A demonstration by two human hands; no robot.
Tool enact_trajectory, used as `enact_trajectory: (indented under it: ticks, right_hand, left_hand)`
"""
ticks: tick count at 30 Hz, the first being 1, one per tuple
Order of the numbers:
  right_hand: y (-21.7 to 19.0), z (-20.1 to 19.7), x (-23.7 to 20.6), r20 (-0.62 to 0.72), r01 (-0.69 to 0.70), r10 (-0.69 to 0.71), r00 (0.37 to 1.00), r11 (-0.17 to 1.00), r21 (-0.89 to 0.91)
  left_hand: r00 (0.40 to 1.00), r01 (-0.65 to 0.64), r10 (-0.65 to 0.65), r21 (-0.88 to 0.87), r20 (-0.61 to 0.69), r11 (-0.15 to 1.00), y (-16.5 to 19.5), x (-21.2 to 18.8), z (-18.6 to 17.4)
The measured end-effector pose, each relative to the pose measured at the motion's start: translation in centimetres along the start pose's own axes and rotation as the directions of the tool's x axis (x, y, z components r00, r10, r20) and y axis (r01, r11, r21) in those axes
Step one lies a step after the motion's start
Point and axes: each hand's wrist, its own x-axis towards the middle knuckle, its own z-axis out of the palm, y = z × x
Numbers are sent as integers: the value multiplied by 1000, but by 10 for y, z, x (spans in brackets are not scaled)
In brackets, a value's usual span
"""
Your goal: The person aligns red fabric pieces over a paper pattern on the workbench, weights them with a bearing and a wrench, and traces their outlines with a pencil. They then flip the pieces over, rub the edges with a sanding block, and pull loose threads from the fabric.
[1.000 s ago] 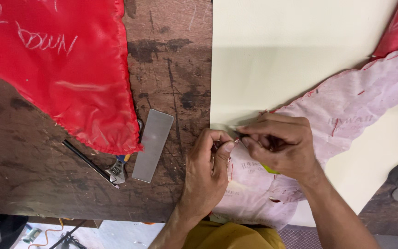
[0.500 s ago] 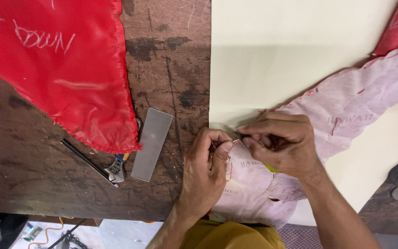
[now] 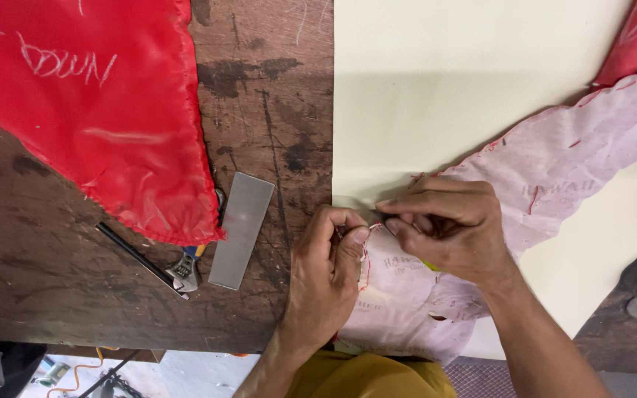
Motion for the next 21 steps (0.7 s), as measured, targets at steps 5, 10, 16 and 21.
enact_trajectory:
  ticks: [5, 10, 16, 21]
  right_hand:
    - [1, 1, 0, 13, -6, 6, 1000, 1000, 24]
    - [2, 3, 1, 24, 4, -4, 1000, 1000, 8]
    - [3, 0, 2, 15, -33, 32, 999, 998, 53]
    - [0, -2, 0, 30, -53, 51, 998, 998, 46]
  left_hand:
    - [997, -76, 76, -7, -7, 997, -3, -2, 0]
    - [990, -144, 144, -11, -1, 990, -5, -2, 1]
    - [999, -37, 39, -52, 32, 998, -5, -2, 0]
    - [999, -52, 53, -56, 14, 997, -4, -1, 0]
